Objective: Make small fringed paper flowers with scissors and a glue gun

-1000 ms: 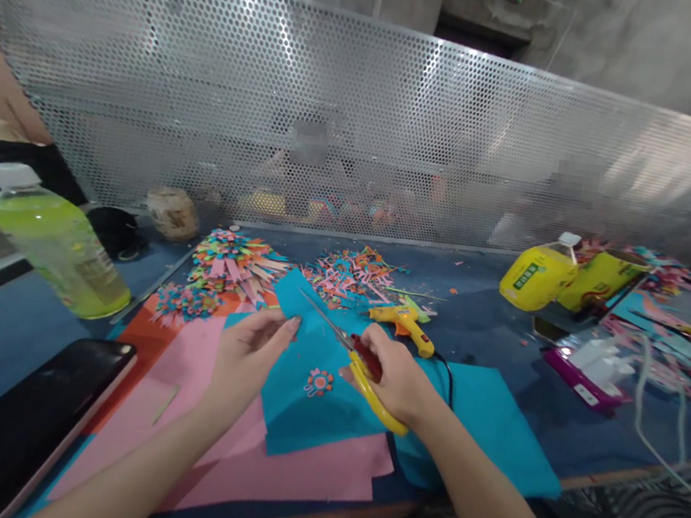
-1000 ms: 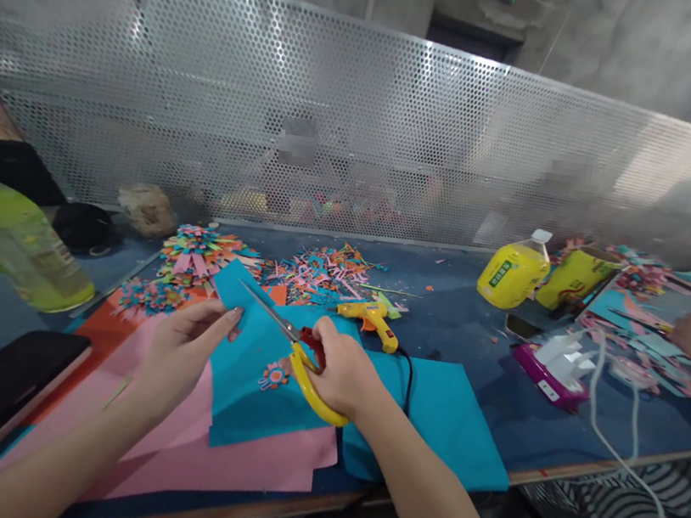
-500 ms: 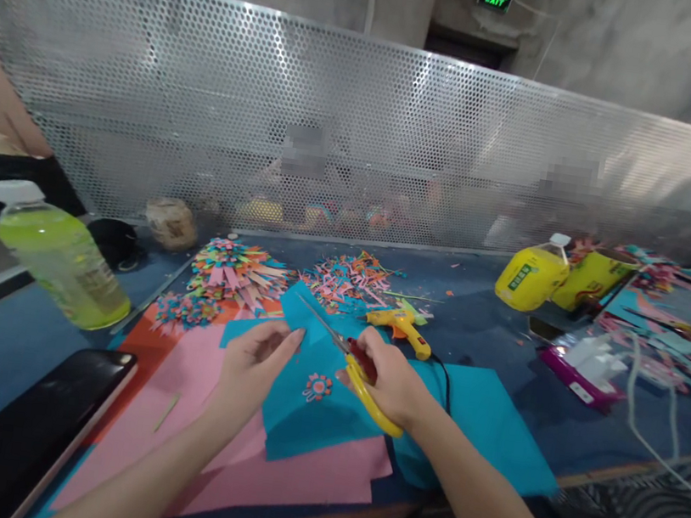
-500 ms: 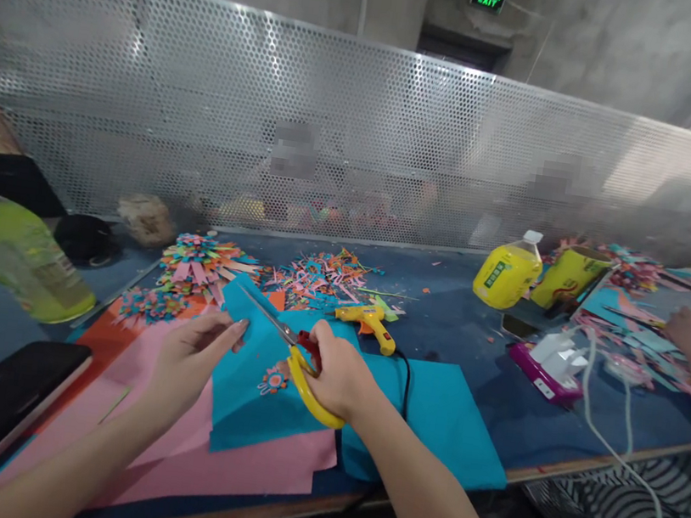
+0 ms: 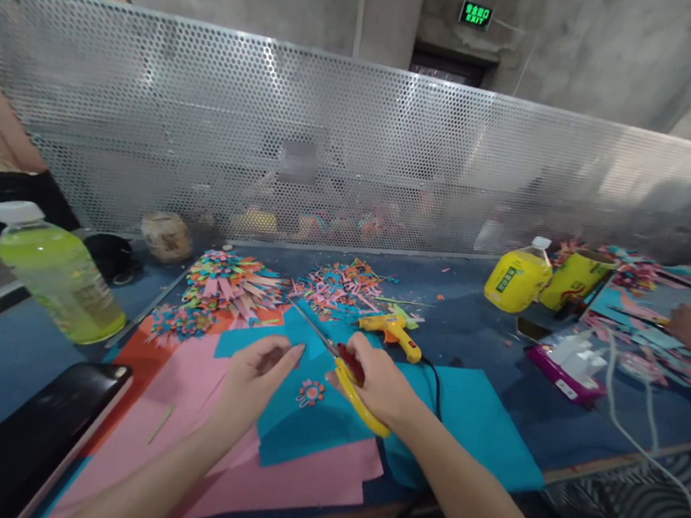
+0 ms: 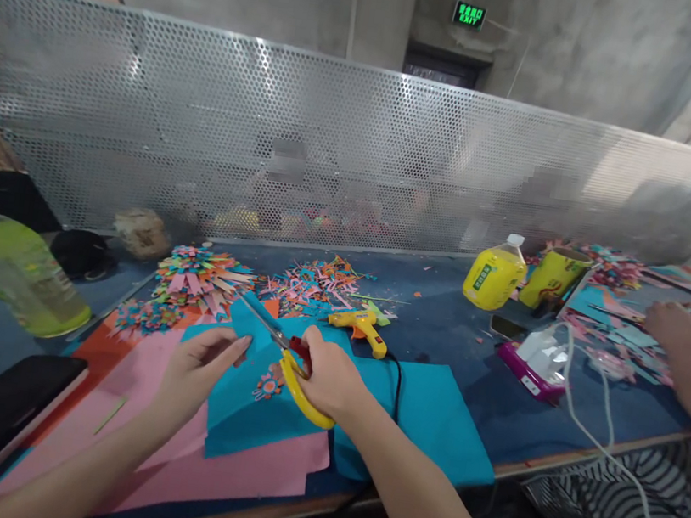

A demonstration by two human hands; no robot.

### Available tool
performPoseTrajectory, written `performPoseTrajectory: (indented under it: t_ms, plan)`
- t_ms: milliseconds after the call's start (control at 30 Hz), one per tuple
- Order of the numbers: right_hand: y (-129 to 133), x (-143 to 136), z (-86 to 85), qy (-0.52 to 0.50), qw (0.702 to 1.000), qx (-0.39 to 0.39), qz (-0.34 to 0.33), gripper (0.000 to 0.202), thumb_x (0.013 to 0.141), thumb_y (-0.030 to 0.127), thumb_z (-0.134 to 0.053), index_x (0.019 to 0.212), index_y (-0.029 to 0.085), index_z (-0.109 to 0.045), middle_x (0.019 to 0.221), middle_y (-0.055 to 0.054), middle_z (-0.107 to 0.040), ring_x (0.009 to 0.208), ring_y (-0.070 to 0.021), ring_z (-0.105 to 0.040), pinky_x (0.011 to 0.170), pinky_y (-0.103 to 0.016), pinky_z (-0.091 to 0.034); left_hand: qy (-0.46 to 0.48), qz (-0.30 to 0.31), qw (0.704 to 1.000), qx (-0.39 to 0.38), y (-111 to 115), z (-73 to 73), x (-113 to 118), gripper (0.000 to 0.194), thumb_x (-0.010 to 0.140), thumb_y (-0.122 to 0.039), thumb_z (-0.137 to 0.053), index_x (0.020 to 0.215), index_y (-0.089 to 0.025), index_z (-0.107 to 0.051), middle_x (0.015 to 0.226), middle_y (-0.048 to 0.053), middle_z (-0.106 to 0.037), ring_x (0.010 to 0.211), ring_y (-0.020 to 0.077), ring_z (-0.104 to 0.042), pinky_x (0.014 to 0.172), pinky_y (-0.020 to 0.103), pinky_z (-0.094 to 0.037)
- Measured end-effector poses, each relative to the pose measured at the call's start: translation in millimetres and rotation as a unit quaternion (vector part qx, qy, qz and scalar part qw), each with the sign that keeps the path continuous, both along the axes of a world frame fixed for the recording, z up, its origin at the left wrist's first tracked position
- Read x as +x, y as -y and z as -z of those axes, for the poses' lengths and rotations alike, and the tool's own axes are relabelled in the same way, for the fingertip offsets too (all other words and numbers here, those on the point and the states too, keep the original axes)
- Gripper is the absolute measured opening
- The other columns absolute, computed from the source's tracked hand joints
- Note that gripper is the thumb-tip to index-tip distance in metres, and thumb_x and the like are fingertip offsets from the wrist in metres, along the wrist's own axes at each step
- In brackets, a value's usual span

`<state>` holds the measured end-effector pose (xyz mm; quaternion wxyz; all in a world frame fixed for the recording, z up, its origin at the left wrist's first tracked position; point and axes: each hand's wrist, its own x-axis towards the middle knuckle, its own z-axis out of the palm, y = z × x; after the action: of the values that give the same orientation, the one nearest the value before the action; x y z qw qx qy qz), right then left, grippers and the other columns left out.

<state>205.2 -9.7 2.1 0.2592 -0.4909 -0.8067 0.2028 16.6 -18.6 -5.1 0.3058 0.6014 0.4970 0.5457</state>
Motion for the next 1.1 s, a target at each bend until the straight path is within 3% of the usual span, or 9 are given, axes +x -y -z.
performPoseTrajectory:
  t_ms: [300, 433, 533, 633, 667, 800, 867, 1000, 1100]
  plan:
    - [-6, -1, 7.9, -0.051, 0.999, -0.007, -0.002, 0.029, 0.074, 0.043, -0.054, 0.073, 0.021, -0.036, 0.058, 0.006, -0.042, 0.05, -0.0087, -0.036, 0.046, -0.02, -0.025, -0.046, 0.004, 0.999, -0.002, -1, 4.2, 1, 0.024, 0.072, -0.038, -0.058, 0.058, -0.018, -0.053, 0.053, -0.003, -0.052, 0.052, 0.0108, -0.049, 0.051, 0.02, -0.039]
    - [-11, 1, 10.7, -0.051, 0.999, 0.01, 0.016, 0.031, 0.075, 0.046, -0.053, 0.072, 0.021, -0.036, 0.058, 0.005, -0.043, 0.051, -0.0099, -0.04, 0.047, -0.02, -0.027, -0.142, 0.065, 0.987, -0.033, -6, -6.9, -14, 0.026, 0.074, -0.039, -0.053, 0.057, -0.018, -0.055, 0.052, -0.003, -0.052, 0.05, 0.0117, -0.049, 0.049, 0.021, -0.038]
    - [-16, 4, 11.9, -0.039, 0.998, 0.027, 0.042, 0.033, 0.075, 0.05, -0.052, 0.074, 0.02, -0.038, 0.058, 0.004, -0.043, 0.051, -0.0109, -0.042, 0.047, -0.021, -0.027, -0.292, 0.122, 0.946, -0.066, -15, -13.1, -42, 0.029, 0.077, -0.04, -0.047, 0.061, -0.019, -0.059, 0.055, -0.001, -0.057, 0.053, 0.0139, -0.053, 0.051, 0.022, -0.04]
    - [-19, 6, 12.9, -0.019, 0.998, 0.033, 0.052, 0.036, 0.076, 0.054, -0.048, 0.078, 0.02, -0.04, 0.059, 0.003, -0.046, 0.051, -0.0117, -0.044, 0.047, -0.021, -0.027, -0.482, 0.031, 0.872, -0.08, -21, -9.7, -65, 0.026, 0.08, -0.035, -0.043, 0.076, -0.02, -0.065, 0.074, 0.004, -0.067, 0.069, 0.0173, -0.06, 0.062, 0.024, -0.043]
    - [-20, 6, 13.3, -0.009, 0.998, 0.035, 0.056, 0.036, 0.076, 0.055, -0.048, 0.079, 0.02, -0.041, 0.059, 0.002, -0.047, 0.051, -0.012, -0.045, 0.048, -0.021, -0.028, -0.504, 0.012, 0.859, -0.09, -20, -7.2, -69, 0.024, 0.079, -0.031, -0.045, 0.076, -0.019, -0.065, 0.075, 0.006, -0.067, 0.071, 0.0192, -0.061, 0.064, 0.026, -0.043]
    - [-21, 5, 15.1, 0.027, 0.997, 0.034, 0.07, 0.039, 0.076, 0.057, -0.048, 0.081, 0.019, -0.043, 0.063, -0.001, -0.052, 0.056, -0.014, -0.05, 0.049, -0.021, -0.029, -0.561, -0.065, 0.819, -0.101, -11, 0.5, -57, 0.03, 0.079, -0.025, -0.043, 0.079, -0.006, -0.066, 0.083, 0.023, -0.065, 0.084, 0.0356, -0.058, 0.069, 0.043, -0.042]
    - [-21, 5, 15.9, 0.042, 0.996, 0.031, 0.07, 0.041, 0.075, 0.059, -0.048, 0.083, 0.019, -0.043, 0.064, -0.002, -0.053, 0.056, -0.0147, -0.051, 0.048, -0.021, -0.028, -0.611, -0.111, 0.782, -0.042, -9, 2.7, -43, 0.038, 0.082, -0.024, -0.039, 0.108, -0.002, -0.057, 0.105, 0.028, -0.058, 0.1, 0.0408, -0.051, 0.073, 0.048, -0.04]
    - [-22, 4, 17.1, 0.055, 0.996, 0.024, 0.073, 0.042, 0.074, 0.058, -0.051, 0.084, 0.019, -0.044, 0.065, -0.002, -0.054, 0.055, -0.0144, -0.051, 0.047, -0.021, -0.027, -0.661, 0.056, 0.745, 0.069, -17, 10.6, -25, 0.047, 0.082, -0.015, -0.04, 0.129, -0.019, -0.041, 0.119, 0.014, -0.056, 0.11, 0.029, -0.049, 0.084, 0.04, -0.039]
    - [-23, 4, 17.6, 0.055, 0.995, 0.027, 0.076, 0.04, 0.074, 0.057, -0.053, 0.083, 0.018, -0.044, 0.066, -0.002, -0.055, 0.056, -0.0141, -0.052, 0.048, -0.021, -0.028, -0.673, 0.111, 0.726, 0.088, -25, 18.4, -25, 0.054, 0.08, -0.006, -0.036, 0.131, -0.023, -0.038, 0.113, 0.012, -0.06, 0.106, 0.0249, -0.053, 0.083, 0.037, -0.04]
